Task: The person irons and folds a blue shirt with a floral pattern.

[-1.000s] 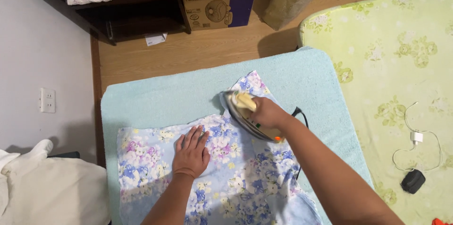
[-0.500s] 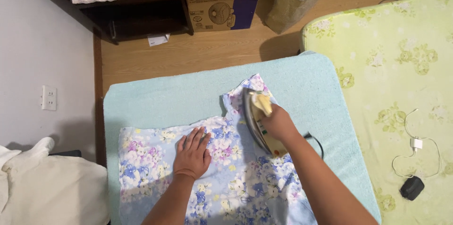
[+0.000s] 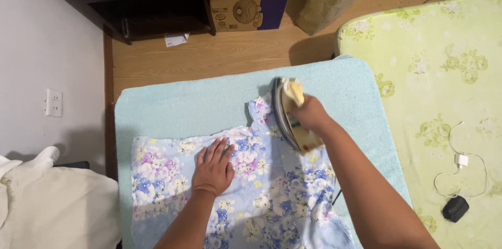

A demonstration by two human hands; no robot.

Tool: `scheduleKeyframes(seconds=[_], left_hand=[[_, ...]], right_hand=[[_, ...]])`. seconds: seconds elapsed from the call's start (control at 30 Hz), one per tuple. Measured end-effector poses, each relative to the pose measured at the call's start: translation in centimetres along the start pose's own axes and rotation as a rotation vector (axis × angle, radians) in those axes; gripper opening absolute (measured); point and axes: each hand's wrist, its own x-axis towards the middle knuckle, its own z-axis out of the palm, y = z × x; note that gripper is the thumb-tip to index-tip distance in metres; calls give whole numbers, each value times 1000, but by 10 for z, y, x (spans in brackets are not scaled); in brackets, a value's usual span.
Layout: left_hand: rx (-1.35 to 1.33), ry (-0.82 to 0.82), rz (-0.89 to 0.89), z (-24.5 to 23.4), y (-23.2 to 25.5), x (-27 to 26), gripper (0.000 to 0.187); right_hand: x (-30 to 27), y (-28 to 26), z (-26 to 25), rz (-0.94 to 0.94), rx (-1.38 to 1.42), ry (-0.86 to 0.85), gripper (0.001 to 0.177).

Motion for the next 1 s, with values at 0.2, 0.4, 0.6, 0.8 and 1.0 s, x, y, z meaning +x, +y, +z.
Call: scheduleKeyframes(seconds=[0.2,0.4,0.6,0.8,1.0], left_hand=[[-21,6,0,-1,0,0,57],[8,-48,6,5,-2,0,58],[10,-52,-7,2,0,0,57],[18,-48,-15,1,0,0,57],[-4,-5,7,1,-2,-1,55]], right_hand=[[-37,21,5,-97,-255,-279,34],[-20,8,39,-129,-286,-358,35],[27,-21,68,-320,-289,-269,38],[31,-18,76,-340,-322,-209,36],[-34,-10,45,-137,-338,-158,33]])
